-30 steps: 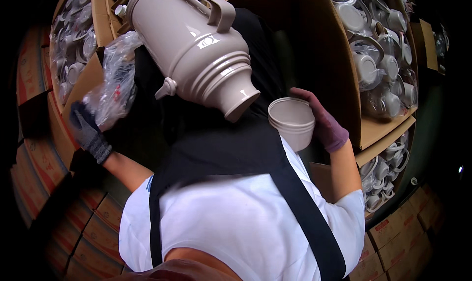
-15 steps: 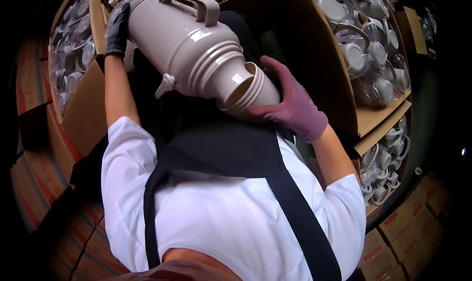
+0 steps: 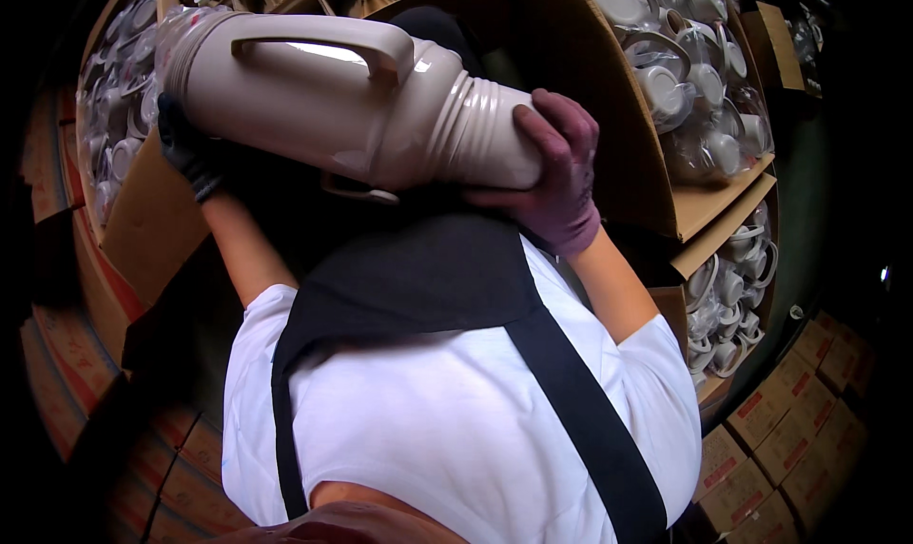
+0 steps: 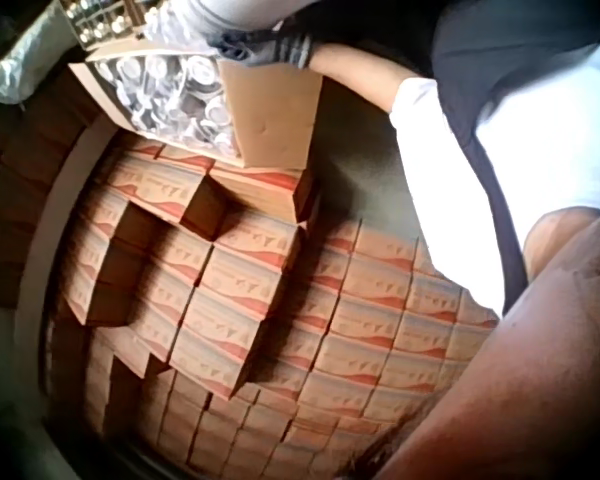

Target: The person organizes small plastic caps into cardboard dividers inside a box, moves several large boxes around the warehouse floor, and then sits down to assemble a large plastic insulated jug by inserting internal components and securing the lid.

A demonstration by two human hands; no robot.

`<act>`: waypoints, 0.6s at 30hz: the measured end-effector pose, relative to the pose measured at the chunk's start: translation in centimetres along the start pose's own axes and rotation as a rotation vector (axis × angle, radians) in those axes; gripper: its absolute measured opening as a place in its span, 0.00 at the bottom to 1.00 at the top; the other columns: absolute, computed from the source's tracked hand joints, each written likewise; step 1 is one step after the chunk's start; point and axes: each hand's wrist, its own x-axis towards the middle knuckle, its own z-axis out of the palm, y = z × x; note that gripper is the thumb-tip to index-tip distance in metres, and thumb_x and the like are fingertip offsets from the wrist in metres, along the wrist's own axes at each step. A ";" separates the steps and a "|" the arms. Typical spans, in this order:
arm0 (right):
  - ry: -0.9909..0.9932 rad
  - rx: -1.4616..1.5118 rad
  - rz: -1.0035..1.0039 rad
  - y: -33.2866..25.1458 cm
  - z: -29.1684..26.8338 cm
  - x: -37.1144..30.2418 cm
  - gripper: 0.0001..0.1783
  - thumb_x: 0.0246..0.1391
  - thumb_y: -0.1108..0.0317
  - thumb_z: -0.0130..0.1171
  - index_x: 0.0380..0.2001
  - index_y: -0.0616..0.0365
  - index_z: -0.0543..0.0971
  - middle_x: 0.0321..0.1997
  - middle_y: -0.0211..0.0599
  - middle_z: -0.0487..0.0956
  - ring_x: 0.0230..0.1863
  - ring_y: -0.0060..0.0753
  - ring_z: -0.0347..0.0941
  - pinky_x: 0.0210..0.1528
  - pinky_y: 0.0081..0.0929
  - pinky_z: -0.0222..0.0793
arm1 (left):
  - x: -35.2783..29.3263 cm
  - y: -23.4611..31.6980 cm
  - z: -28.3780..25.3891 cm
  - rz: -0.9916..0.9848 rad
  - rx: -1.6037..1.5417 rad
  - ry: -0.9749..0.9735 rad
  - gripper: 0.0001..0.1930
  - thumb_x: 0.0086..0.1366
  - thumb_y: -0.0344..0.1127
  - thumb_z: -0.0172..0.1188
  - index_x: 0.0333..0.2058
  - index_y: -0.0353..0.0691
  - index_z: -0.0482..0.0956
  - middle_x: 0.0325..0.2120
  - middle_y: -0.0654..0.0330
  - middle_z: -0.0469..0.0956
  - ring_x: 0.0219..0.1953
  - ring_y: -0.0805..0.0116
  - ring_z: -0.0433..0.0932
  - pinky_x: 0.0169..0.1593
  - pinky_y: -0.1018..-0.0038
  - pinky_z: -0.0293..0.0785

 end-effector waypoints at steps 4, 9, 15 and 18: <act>0.158 0.054 0.032 2.5 2.5 1.0 0.45 0.34 0.48 0.74 0.53 0.55 0.64 0.52 0.44 0.67 0.54 0.45 0.65 0.56 0.38 0.64 | -1.9 1.6 3.0 -0.106 -0.531 0.039 0.16 0.70 0.27 0.44 0.53 0.29 0.70 0.52 0.51 0.73 0.51 0.65 0.75 0.55 0.73 0.70; -0.159 0.764 0.682 4.7 2.4 3.3 0.36 0.54 0.50 0.61 0.54 0.59 0.56 0.46 0.41 0.71 0.47 0.29 0.69 0.53 0.30 0.66 | -2.6 2.7 1.5 -0.183 -0.788 0.032 0.13 0.71 0.31 0.45 0.49 0.31 0.72 0.46 0.55 0.75 0.47 0.69 0.75 0.52 0.74 0.71; -0.543 1.396 1.444 8.2 4.4 -0.3 0.30 0.54 0.39 0.56 0.47 0.54 0.72 0.43 0.36 0.74 0.46 0.29 0.69 0.51 0.33 0.68 | -5.9 6.3 3.7 -0.409 -0.592 0.127 0.13 0.71 0.38 0.49 0.47 0.35 0.73 0.42 0.61 0.75 0.44 0.74 0.72 0.50 0.74 0.69; -0.360 1.602 1.316 7.4 0.8 -1.1 0.37 0.53 0.45 0.60 0.60 0.51 0.63 0.57 0.42 0.68 0.60 0.41 0.64 0.62 0.42 0.61 | -6.4 7.7 1.3 -0.410 -0.406 0.096 0.14 0.71 0.39 0.48 0.48 0.36 0.73 0.42 0.61 0.75 0.46 0.74 0.72 0.52 0.74 0.68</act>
